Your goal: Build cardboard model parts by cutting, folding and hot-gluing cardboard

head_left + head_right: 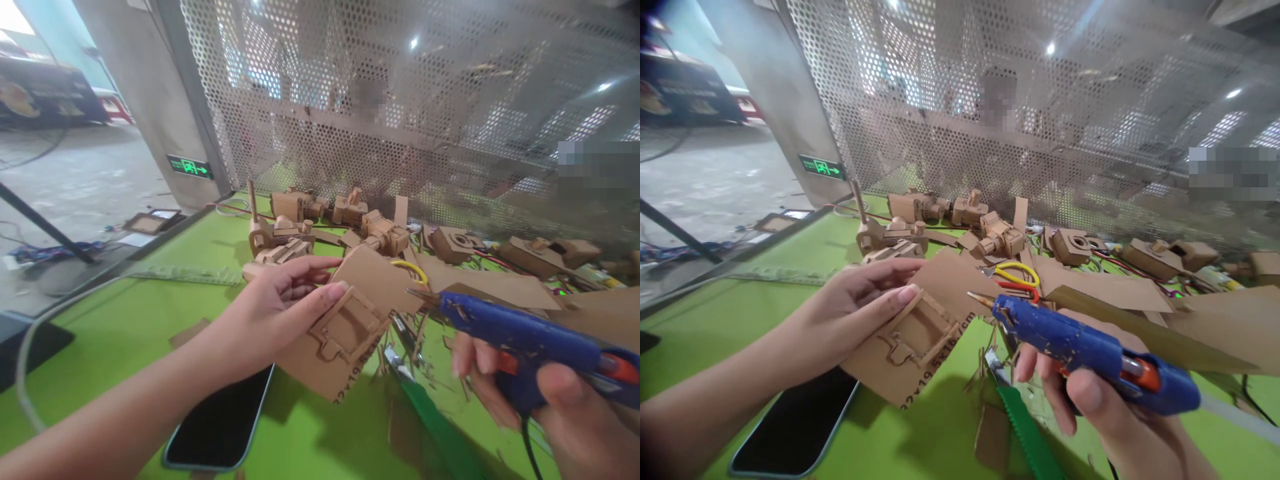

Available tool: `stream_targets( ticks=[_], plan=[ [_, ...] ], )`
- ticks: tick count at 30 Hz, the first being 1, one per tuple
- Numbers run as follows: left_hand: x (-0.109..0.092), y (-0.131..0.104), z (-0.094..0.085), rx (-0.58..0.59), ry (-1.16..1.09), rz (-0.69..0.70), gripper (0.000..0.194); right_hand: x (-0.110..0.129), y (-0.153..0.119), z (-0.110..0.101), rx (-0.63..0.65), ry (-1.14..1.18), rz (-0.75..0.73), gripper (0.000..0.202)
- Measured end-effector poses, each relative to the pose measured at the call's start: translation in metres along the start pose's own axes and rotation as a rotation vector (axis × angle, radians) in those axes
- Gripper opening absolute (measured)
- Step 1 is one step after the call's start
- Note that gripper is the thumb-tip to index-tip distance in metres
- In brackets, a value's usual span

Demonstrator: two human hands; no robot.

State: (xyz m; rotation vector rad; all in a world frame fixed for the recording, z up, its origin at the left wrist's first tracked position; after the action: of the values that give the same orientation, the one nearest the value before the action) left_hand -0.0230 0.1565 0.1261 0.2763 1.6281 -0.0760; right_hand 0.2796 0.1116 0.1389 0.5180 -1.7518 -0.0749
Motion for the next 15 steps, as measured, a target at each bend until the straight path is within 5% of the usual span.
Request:
stream_targets(
  ticks=[6,15],
  plan=[
    [-0.005,0.002,0.000,0.111,0.334,0.028,0.042,0.014,0.017,0.014,0.145,-0.023,0.067,0.050],
    [-0.014,-0.002,0.008,0.153,0.381,0.173,0.029,0.010,0.015,0.024,0.253,-0.114,0.154,0.055]
  ],
)
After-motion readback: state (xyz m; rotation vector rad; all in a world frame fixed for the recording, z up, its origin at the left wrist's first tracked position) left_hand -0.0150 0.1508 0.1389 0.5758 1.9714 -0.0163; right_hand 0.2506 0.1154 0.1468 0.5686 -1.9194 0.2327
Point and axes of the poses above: each hand's wrist, its own y-axis towards the middle knuckle, its own z-axis out of the palm, x = y × z, the point moved 7 cm from there along y, towards the middle knuckle, and after that the axes turned 4 degrees about y, right-handed, at the moved point
